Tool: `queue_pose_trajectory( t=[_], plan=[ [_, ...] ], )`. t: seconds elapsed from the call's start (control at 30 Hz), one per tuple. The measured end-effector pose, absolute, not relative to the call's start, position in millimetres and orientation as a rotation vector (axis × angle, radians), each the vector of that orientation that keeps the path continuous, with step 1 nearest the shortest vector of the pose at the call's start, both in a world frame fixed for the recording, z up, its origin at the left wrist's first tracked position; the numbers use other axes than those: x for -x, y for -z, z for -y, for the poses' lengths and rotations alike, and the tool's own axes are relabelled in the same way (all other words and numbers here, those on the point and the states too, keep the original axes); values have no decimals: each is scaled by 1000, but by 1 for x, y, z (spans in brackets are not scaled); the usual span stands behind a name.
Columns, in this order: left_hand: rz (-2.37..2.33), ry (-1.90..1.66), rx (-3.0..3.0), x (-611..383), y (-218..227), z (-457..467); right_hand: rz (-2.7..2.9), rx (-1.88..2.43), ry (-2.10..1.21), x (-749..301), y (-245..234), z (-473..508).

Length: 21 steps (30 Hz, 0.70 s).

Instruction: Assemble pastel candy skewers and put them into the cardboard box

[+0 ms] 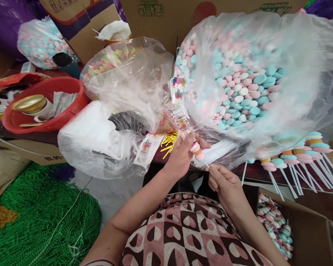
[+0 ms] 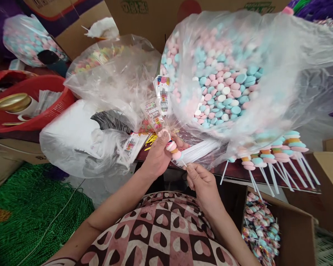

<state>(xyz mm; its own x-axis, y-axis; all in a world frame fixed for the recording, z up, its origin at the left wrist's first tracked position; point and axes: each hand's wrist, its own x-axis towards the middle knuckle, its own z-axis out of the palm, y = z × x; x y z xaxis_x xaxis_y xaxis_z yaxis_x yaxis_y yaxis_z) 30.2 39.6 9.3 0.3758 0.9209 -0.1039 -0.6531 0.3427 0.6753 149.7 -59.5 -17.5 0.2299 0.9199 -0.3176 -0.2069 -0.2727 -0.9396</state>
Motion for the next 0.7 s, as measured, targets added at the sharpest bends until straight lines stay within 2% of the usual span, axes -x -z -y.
queue_pose_trajectory(
  t=[0.1,0.37,0.7],
  plan=[
    [-508,-1036,-601,-21,-12,-41,612,1309,-1396,-150,18,57],
    [-559,-1098,-580,-15,-27,-53,735,1407,-1303,-152,24,60],
    [-586,-1029,-635,-25,-5,-29,762,1405,-1308,-145,25,58]
  ],
)
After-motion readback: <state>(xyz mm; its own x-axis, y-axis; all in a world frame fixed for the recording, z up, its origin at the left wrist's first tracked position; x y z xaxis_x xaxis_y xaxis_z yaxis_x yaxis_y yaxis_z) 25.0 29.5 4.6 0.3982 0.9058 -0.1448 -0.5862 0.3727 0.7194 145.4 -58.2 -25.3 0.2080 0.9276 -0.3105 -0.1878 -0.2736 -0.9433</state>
